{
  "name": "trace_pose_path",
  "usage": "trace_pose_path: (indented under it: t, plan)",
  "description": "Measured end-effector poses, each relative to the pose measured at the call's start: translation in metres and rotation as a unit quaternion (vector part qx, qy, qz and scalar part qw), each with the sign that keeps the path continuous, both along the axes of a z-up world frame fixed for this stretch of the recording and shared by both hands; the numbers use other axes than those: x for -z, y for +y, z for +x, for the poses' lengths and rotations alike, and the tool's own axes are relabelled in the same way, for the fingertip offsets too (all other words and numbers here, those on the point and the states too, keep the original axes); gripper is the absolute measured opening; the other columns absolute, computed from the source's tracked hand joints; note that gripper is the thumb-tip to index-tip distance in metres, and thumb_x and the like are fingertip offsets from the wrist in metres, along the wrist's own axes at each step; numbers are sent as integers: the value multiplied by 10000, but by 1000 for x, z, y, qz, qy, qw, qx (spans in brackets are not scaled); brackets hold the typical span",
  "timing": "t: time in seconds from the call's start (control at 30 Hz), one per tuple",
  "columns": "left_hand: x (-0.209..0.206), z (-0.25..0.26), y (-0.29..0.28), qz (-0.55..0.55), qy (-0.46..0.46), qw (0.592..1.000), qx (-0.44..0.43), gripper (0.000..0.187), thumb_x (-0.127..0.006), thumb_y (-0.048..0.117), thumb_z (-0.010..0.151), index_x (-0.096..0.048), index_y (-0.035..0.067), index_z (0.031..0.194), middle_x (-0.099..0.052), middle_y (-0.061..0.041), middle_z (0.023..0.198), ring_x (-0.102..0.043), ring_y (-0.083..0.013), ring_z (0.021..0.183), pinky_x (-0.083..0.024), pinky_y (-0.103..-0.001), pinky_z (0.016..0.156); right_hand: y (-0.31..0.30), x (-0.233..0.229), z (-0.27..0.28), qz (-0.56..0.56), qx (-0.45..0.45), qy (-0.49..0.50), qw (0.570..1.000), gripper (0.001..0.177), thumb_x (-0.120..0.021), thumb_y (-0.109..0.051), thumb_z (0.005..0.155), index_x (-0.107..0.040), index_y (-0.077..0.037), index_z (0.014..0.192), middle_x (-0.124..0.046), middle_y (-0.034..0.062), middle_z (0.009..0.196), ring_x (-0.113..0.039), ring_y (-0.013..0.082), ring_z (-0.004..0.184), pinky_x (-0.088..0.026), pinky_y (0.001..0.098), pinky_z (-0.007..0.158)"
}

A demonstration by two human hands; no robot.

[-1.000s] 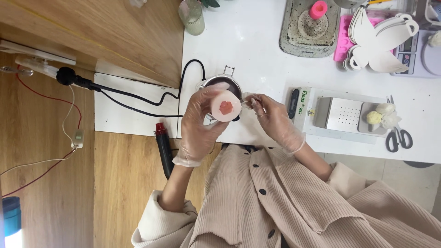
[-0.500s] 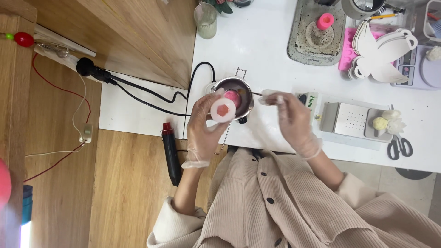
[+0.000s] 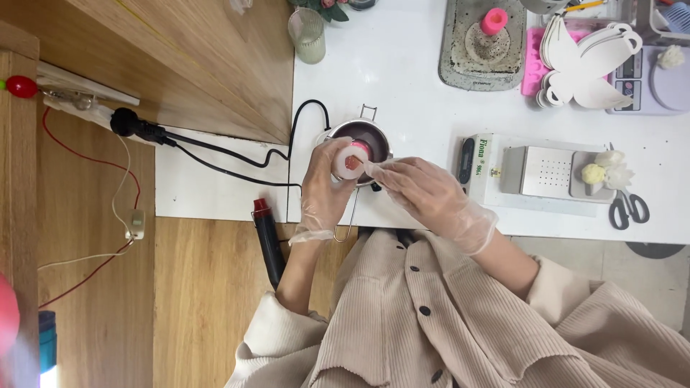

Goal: Melting and stirring pink wax in a small pot and preparing molds for candle making.

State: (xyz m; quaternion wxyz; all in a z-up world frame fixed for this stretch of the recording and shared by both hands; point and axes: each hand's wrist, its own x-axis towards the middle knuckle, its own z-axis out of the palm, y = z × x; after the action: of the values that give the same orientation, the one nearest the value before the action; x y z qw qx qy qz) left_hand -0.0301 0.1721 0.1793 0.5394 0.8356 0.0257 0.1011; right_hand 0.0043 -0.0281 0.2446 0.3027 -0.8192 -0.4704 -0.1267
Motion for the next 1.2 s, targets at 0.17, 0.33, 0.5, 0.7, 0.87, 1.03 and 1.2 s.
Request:
trace_pose_path:
  t: [0.17,0.33,0.5,0.7,0.87,1.03,1.2]
  plan:
    - [4,5,-5,13,-48,999,-14,625,-813,-96,754,-616,76,1322,-639,-117,1337,-619,-268,1293,-550,-360,1092,-5,24,5,62,-38,-7,997,359,-762,-46,938,-621,26,1261,-714,174,1176,-716,293,1087,-619,358,937]
    - [6,2,-17,15,-33,999,-35,616,-813,-92,750,-616,75,1310,-646,-110,1338,-620,-273,1292,-540,-366,1101,-19,12,16,23,-89,-43,995,359,-739,-12,869,-643,58,1208,-722,186,1197,-723,314,1068,-622,384,909]
    - [4,8,-27,13,-23,998,-56,610,-804,-102,764,-609,73,1315,-638,-103,1343,-632,-268,1284,-552,-357,1089,-20,26,22,57,-65,-20,996,311,-739,-23,924,-655,48,1215,-704,168,1202,-724,298,1086,-627,365,926]
    - [4,14,-33,7,4,996,-92,635,-858,-65,715,-612,81,1282,-628,-86,1314,-641,-244,1232,-569,-336,1034,-30,33,25,65,-89,-58,992,304,-736,-22,914,-672,38,1206,-731,156,1225,-731,290,1080,-628,359,909]
    - [13,13,-46,-35,18,993,-114,569,-857,-67,790,-612,82,1281,-644,-73,1305,-654,-224,1223,-577,-330,1026,-39,36,34,123,-78,66,987,321,-708,-18,964,-655,8,1280,-722,128,1243,-738,274,1086,-634,349,935]
    - [23,16,-55,-119,51,980,-154,557,-779,-86,797,-594,73,1298,-631,-77,1316,-675,-204,1207,-608,-316,1030,-41,56,32,128,-90,74,985,343,-704,-38,956,-627,3,1288,-696,151,1277,-721,307,1111,-623,364,945]
    - [18,14,-62,-78,29,982,-167,566,-825,-85,788,-595,69,1282,-626,-87,1314,-662,-217,1206,-595,-332,1015,-51,45,38,106,-125,69,984,389,-715,-20,945,-617,15,1320,-696,156,1280,-710,301,1102,-622,367,949]
